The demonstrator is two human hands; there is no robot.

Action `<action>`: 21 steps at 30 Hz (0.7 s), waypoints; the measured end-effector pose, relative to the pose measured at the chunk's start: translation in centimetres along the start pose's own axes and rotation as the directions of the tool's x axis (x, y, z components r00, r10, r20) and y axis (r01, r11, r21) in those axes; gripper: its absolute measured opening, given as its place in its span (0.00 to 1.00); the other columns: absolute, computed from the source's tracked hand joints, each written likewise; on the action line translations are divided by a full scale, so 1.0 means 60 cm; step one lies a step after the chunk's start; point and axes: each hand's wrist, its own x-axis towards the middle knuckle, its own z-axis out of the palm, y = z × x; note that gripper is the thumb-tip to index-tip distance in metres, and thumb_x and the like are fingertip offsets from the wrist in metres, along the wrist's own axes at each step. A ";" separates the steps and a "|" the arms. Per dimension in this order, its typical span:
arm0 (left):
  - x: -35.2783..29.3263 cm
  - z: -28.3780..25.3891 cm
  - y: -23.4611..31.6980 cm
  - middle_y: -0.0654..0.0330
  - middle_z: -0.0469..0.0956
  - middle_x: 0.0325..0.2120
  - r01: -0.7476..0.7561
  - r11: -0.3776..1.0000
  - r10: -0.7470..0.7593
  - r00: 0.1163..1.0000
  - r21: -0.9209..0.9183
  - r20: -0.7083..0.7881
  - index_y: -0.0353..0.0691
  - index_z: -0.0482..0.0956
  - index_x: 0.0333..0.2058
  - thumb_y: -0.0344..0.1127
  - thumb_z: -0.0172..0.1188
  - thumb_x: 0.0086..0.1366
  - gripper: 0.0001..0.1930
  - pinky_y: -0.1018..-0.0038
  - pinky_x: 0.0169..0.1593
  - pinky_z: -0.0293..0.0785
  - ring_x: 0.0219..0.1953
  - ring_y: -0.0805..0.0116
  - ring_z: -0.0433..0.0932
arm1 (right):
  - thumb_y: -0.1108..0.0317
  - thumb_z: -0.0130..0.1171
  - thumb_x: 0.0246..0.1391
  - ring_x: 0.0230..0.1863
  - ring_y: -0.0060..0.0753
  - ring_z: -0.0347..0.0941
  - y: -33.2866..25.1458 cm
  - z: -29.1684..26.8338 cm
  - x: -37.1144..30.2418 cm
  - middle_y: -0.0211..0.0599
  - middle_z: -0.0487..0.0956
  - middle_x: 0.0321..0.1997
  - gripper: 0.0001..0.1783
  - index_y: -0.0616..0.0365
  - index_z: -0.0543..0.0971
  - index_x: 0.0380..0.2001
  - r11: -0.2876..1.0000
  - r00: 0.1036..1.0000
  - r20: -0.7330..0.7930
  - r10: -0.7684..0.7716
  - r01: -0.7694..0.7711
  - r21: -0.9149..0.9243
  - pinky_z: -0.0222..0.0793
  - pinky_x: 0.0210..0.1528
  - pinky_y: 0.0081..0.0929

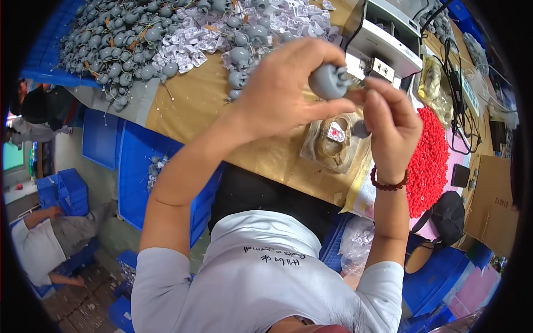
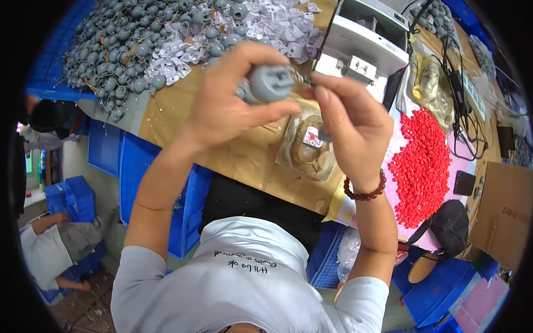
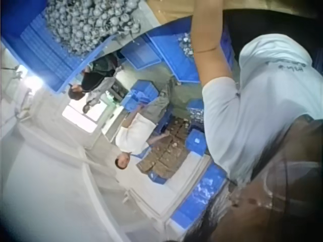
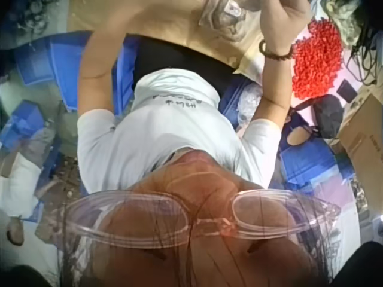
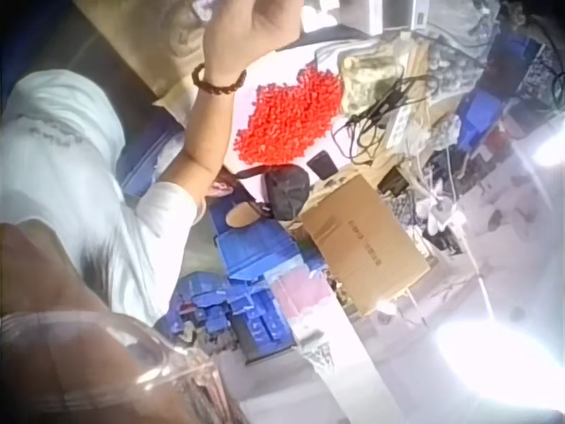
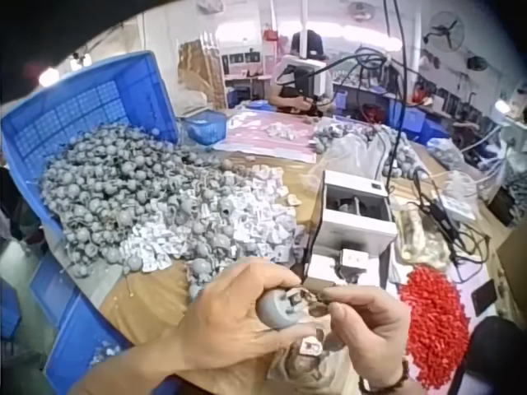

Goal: Assembling gray plastic spheres with metal inserts and screws using an electric screwdriver on a factory production line.

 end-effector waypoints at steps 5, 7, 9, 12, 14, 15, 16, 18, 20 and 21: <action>0.025 -0.033 0.008 0.58 0.78 0.44 -0.259 0.966 0.256 0.963 -0.017 -0.080 0.40 0.77 0.48 0.30 0.77 0.51 0.25 0.71 0.49 0.75 0.45 0.63 0.79 | 0.77 0.60 0.62 0.34 0.18 0.78 -0.033 0.022 0.017 0.35 0.85 0.37 0.13 0.66 0.81 0.50 0.984 0.992 0.096 -0.078 0.092 -0.152 0.72 0.35 0.15; -0.012 -0.034 -0.024 0.56 0.78 0.45 -0.056 0.996 0.046 0.988 0.063 0.148 0.39 0.78 0.48 0.30 0.73 0.53 0.23 0.69 0.51 0.75 0.47 0.60 0.78 | 0.77 0.62 0.60 0.30 0.16 0.77 -0.005 0.014 0.022 0.34 0.85 0.33 0.11 0.63 0.83 0.47 0.913 0.984 0.163 -0.075 0.133 -0.385 0.72 0.32 0.16; -0.053 -0.016 -0.055 0.56 0.78 0.45 0.060 0.987 -0.106 0.939 0.147 0.328 0.40 0.79 0.48 0.29 0.71 0.54 0.22 0.67 0.52 0.75 0.48 0.58 0.78 | 0.75 0.64 0.57 0.29 0.23 0.80 0.040 -0.005 0.010 0.38 0.85 0.31 0.08 0.63 0.83 0.41 0.883 0.976 0.170 0.136 -0.042 -0.468 0.74 0.32 0.23; -0.083 0.006 -0.061 0.56 0.77 0.46 0.120 0.982 -0.169 0.902 0.145 0.398 0.41 0.80 0.48 0.30 0.70 0.54 0.21 0.66 0.53 0.74 0.50 0.57 0.77 | 0.74 0.64 0.55 0.27 0.38 0.80 0.067 0.000 -0.009 0.45 0.83 0.32 0.08 0.63 0.83 0.39 0.760 0.965 0.257 0.048 0.131 -0.637 0.75 0.32 0.31; -0.082 0.009 -0.061 0.55 0.78 0.45 0.020 0.982 -0.084 0.937 0.190 0.340 0.40 0.80 0.48 0.29 0.70 0.53 0.21 0.65 0.51 0.75 0.48 0.56 0.78 | 0.76 0.64 0.55 0.27 0.35 0.79 0.073 0.000 -0.007 0.43 0.83 0.32 0.08 0.63 0.83 0.39 0.727 0.960 0.281 0.007 0.188 -0.661 0.74 0.31 0.29; -0.082 0.010 -0.059 0.54 0.78 0.44 -0.030 0.977 -0.039 0.949 0.213 0.311 0.39 0.80 0.48 0.29 0.70 0.53 0.21 0.64 0.50 0.75 0.47 0.55 0.78 | 0.76 0.64 0.55 0.26 0.33 0.78 0.074 -0.001 -0.007 0.42 0.83 0.32 0.08 0.63 0.83 0.39 0.708 0.956 0.293 -0.013 0.215 -0.672 0.74 0.31 0.28; -0.074 0.003 -0.042 0.54 0.78 0.43 -0.066 0.985 0.021 0.961 0.159 0.274 0.39 0.79 0.48 0.30 0.70 0.54 0.21 0.64 0.49 0.76 0.45 0.55 0.79 | 0.77 0.64 0.55 0.26 0.31 0.78 0.070 0.001 -0.007 0.41 0.83 0.32 0.08 0.62 0.83 0.39 0.770 0.966 0.257 -0.041 0.195 -0.608 0.73 0.30 0.26; -0.054 -0.024 0.019 0.54 0.78 0.42 -0.136 0.989 0.123 0.974 0.056 0.187 0.38 0.78 0.49 0.31 0.71 0.56 0.21 0.63 0.47 0.77 0.42 0.55 0.79 | 0.79 0.64 0.54 0.26 0.26 0.77 0.038 0.009 -0.011 0.38 0.82 0.32 0.08 0.62 0.83 0.39 0.875 0.980 0.181 -0.084 0.159 -0.457 0.72 0.29 0.23; -0.064 -0.039 0.056 0.53 0.79 0.41 -0.136 0.991 0.134 0.980 0.004 0.145 0.38 0.77 0.50 0.32 0.71 0.57 0.22 0.63 0.46 0.78 0.41 0.56 0.80 | 0.81 0.65 0.53 0.26 0.22 0.76 -0.016 0.015 -0.012 0.34 0.82 0.32 0.09 0.62 0.83 0.38 0.897 0.967 0.236 -0.095 0.186 -0.402 0.71 0.28 0.20; -0.065 -0.041 0.062 0.53 0.79 0.41 -0.141 0.990 0.143 0.982 -0.026 0.124 0.37 0.76 0.51 0.33 0.72 0.58 0.22 0.63 0.46 0.78 0.40 0.56 0.80 | 0.81 0.65 0.53 0.25 0.22 0.76 -0.024 0.012 -0.014 0.33 0.82 0.33 0.09 0.61 0.83 0.38 0.897 0.958 0.261 -0.122 0.219 -0.384 0.71 0.28 0.20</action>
